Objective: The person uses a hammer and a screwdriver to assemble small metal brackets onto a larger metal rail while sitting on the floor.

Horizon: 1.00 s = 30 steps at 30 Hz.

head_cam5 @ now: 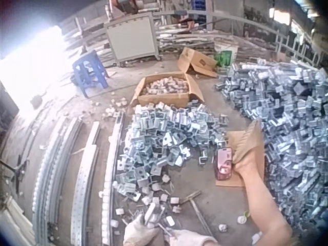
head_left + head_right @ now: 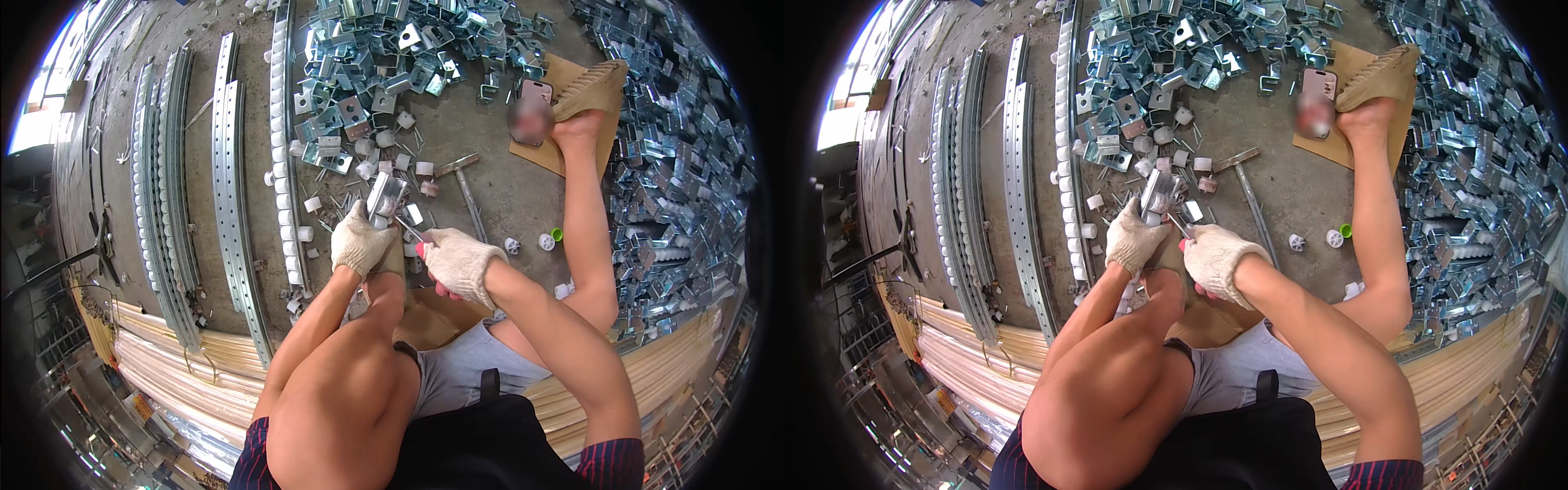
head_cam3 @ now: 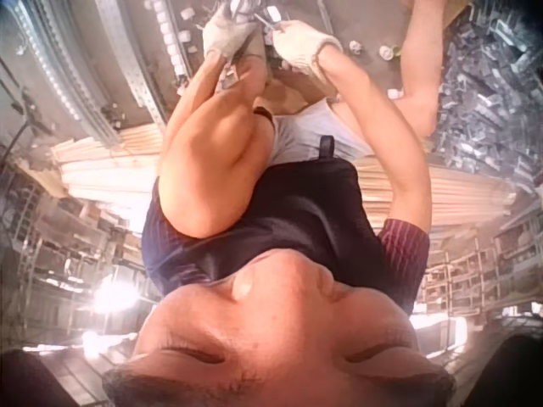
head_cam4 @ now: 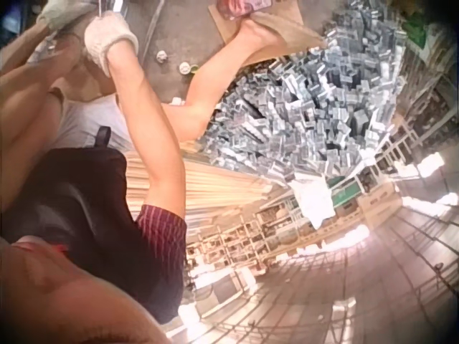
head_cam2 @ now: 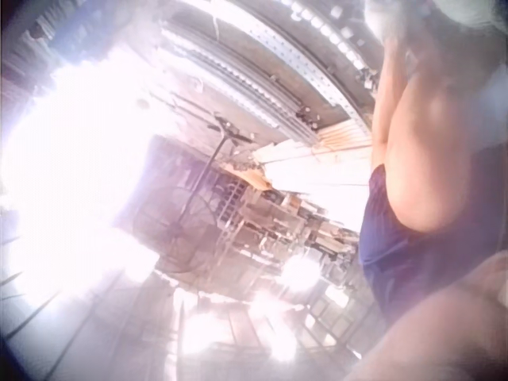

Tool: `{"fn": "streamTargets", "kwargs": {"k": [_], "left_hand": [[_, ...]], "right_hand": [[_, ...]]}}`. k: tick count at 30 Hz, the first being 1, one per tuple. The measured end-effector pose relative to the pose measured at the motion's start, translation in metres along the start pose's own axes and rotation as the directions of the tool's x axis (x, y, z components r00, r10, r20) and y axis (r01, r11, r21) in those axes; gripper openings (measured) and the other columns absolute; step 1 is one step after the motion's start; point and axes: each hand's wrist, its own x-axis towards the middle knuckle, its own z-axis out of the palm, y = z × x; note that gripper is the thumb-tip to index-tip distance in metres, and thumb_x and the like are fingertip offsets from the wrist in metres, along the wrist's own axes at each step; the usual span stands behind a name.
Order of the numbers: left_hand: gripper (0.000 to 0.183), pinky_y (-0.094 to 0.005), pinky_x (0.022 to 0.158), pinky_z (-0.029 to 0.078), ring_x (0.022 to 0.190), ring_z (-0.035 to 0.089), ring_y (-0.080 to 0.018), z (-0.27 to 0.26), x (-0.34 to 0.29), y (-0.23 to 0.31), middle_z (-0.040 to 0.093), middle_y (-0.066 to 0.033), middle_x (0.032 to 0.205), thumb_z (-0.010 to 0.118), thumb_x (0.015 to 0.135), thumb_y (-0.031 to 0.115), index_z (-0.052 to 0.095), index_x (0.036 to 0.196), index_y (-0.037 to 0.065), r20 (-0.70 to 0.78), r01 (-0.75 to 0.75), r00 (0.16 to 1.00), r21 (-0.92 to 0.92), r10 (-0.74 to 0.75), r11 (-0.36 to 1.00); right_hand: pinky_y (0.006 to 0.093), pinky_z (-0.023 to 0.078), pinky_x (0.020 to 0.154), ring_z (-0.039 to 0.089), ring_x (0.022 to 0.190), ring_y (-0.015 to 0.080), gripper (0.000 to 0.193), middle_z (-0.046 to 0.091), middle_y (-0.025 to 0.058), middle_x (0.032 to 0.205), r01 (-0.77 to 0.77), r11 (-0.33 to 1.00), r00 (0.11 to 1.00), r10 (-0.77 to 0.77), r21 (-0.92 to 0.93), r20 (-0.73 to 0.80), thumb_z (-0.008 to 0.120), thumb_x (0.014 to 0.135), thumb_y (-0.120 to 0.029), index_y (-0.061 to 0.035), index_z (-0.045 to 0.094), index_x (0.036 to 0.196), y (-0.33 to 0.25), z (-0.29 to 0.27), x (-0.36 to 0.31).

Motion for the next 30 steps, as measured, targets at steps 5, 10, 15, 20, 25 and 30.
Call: {"fn": "streamTargets", "kwargs": {"k": [5,10,15,20,25,30], "left_hand": [[0.065,-0.0475,0.092,0.056,0.106,0.072,-0.0414,-0.011,-0.006,0.01,0.076,-0.022,0.111,0.086,0.071,0.044,0.068,0.12,0.005,0.092,-0.022,0.995,-0.042,0.026,0.999],[0.066,-0.0469,0.091,0.057,0.105,0.073,-0.0408,-0.006,0.008,0.0,0.076,-0.022,0.109,0.083,0.071,0.049,0.069,0.118,0.005,0.136,0.001,0.991,-0.07,0.008,0.998],[0.063,-0.0402,0.086,0.06,0.094,0.076,-0.0303,-0.007,0.014,0.003,0.078,-0.0171,0.103,0.087,0.068,0.044,0.072,0.116,0.004,0.251,0.059,0.968,-0.155,-0.018,0.986],[0.057,-0.0328,0.066,0.058,0.071,0.071,-0.0165,-0.013,0.033,-0.021,0.075,-0.0096,0.089,0.091,0.068,0.028,0.073,0.115,0.003,0.413,0.143,0.911,-0.308,-0.003,0.941],[0.042,-0.029,0.06,0.054,0.066,0.064,-0.0105,-0.015,0.035,-0.023,0.072,-0.0042,0.084,0.088,0.074,0.016,0.072,0.11,0.002,0.462,0.189,0.887,-0.417,0.028,0.889],[0.038,-0.0288,0.06,0.054,0.067,0.065,-0.0104,-0.02,0.033,-0.019,0.072,-0.0038,0.085,0.086,0.075,0.012,0.071,0.108,0.002,0.467,0.2,0.883,-0.449,0.039,0.871]], "right_hand": [[0.0439,0.054,0.057,0.068,0.065,0.0305,0.027,0.069,0.0171,0.085,0.02,1.0,0.998,-0.021,-0.019,-0.061,0.05,0.108,-0.027,-0.007,0.068,0.116,0.007,0.007,0.011],[0.0511,0.058,0.077,0.073,0.09,0.0419,0.031,0.073,0.0275,0.101,0.188,0.839,0.935,-0.313,-0.51,-0.17,0.05,0.107,-0.026,-0.0038,0.068,0.12,0.01,0.014,0.023],[0.0526,0.056,0.081,0.072,0.093,0.0447,0.028,0.073,0.0264,0.101,0.277,0.73,0.832,-0.507,-0.625,-0.224,0.051,0.106,-0.024,-0.0048,0.067,0.118,0.04,0.018,0.034],[0.055,0.055,0.09,0.066,0.107,0.0488,0.033,0.071,0.0292,0.113,0.362,0.822,0.867,-0.47,-0.439,-0.165,0.055,0.105,-0.025,-0.0044,0.066,0.129,0.041,0.01,0.032],[0.0519,0.055,0.089,0.065,0.107,0.0508,0.033,0.071,0.0299,0.111,0.461,0.839,0.828,-0.524,-0.29,-0.198,0.058,0.103,-0.021,-0.0042,0.067,0.13,0.064,0.013,0.049],[0.0347,0.055,0.074,0.067,0.078,0.0226,0.029,0.073,0.0155,0.089,0.533,0.84,0.811,-0.473,0.1,-0.343,0.059,0.104,-0.013,-0.0011,0.068,0.129,0.095,0.056,0.071]]}}
